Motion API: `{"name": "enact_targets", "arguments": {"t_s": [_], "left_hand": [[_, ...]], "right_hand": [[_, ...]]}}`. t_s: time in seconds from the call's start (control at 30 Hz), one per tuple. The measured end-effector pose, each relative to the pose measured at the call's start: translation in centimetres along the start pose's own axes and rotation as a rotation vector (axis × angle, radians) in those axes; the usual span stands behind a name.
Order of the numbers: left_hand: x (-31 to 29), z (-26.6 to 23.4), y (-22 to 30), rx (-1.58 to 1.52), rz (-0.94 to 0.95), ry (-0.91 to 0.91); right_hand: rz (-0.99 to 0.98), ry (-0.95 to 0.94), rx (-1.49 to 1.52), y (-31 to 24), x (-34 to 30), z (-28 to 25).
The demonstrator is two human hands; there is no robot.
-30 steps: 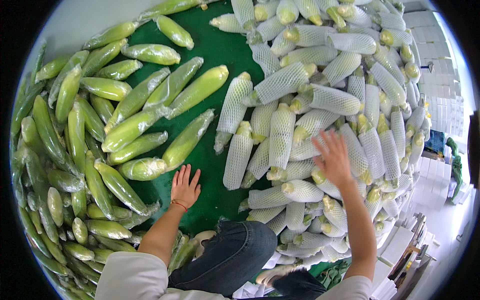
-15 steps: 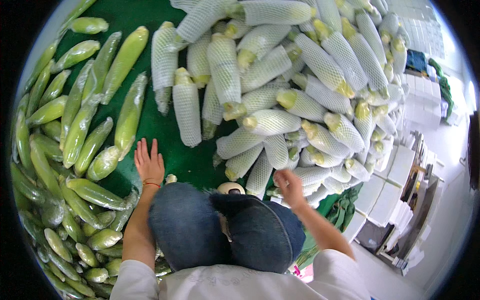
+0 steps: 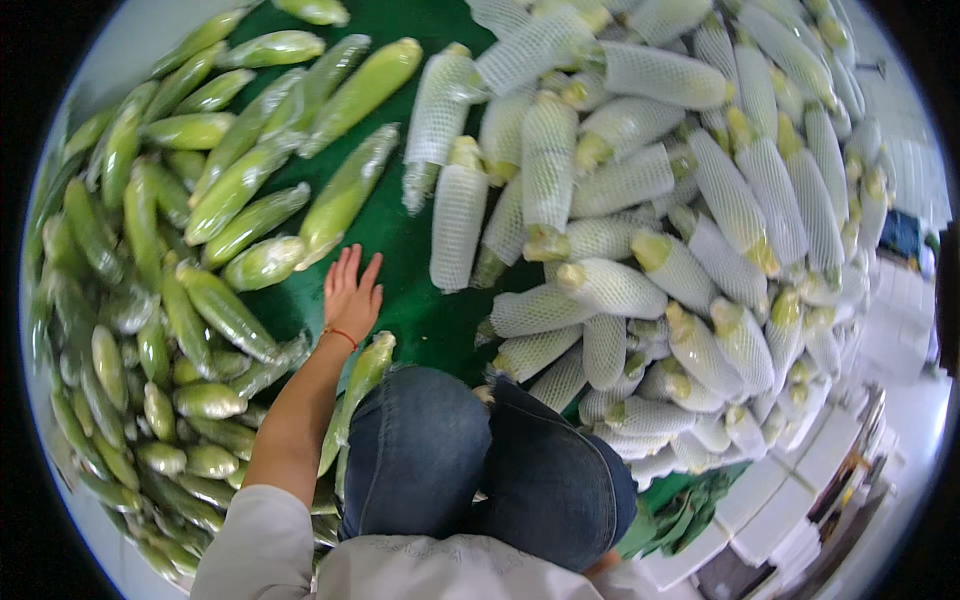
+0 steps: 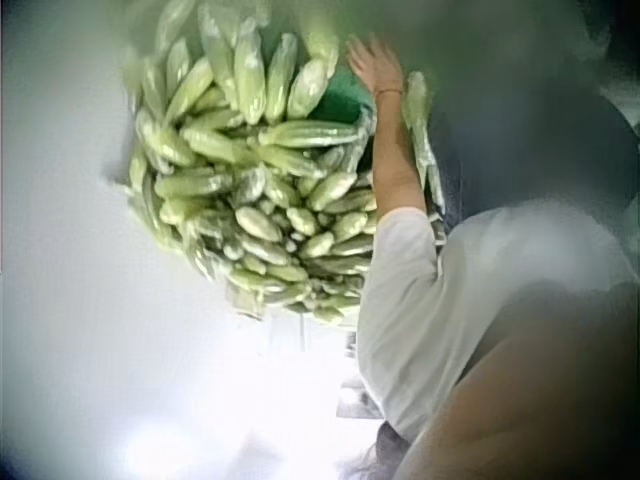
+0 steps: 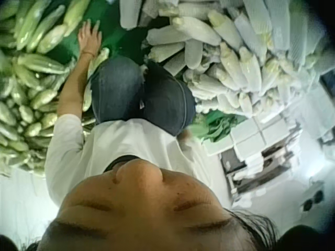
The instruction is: The person puts white foam sleeves onto ears of corn and places the sleeved corn into a pile, then moves protective foam materials into a green bag.
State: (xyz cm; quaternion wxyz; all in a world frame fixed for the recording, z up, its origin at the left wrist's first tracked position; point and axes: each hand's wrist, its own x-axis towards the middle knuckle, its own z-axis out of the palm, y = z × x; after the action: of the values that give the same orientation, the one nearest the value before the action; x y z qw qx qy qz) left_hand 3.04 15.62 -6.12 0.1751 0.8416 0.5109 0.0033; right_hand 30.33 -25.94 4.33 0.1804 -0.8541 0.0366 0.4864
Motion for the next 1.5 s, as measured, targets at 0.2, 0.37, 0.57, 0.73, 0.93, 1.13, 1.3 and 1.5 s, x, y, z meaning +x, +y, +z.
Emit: {"name": "enact_targets", "arguments": {"t_s": [0.2,0.37,0.57,0.73,0.93,1.13,1.3,1.5], "left_hand": [[-2.4,-5.2,-1.2,-0.398,-0.004,-0.299],[-12.8,-5.6,3.6,-0.349,-0.437,-0.653],[-14.0,-6.5,5.7,-0.372,-0.705,-0.409],[-13.2,-14.2,3.7,-0.37,-0.722,0.048],[-8.9,-16.0,0.9,0.212,-0.142,0.244],[-8.1,-11.0,3.6,-1.591,-0.592,0.674],[-7.9,-8.3,8.3,-1.467,-0.603,0.51],[-9.4,-8.0,6.8,-0.67,-0.56,0.698]], "right_hand": [[-0.162,-0.18,0.203,-14.9,-0.3,-8.7],[-0.41,-0.421,0.13,-31.7,1.9,-8.9],[-0.741,-0.694,0.016,-47.9,-4.3,-5.5],[-1.024,-0.71,-0.227,-53.9,-7.7,1.2],[-0.923,-1.192,-0.289,-52.1,-8.5,19.3],[-1.114,-1.247,-0.862,-44.0,-7.4,23.8],[-0.395,-1.314,-0.628,-39.8,-5.4,23.4],[0.092,-1.068,-0.348,-35.0,-5.3,23.2]]}}
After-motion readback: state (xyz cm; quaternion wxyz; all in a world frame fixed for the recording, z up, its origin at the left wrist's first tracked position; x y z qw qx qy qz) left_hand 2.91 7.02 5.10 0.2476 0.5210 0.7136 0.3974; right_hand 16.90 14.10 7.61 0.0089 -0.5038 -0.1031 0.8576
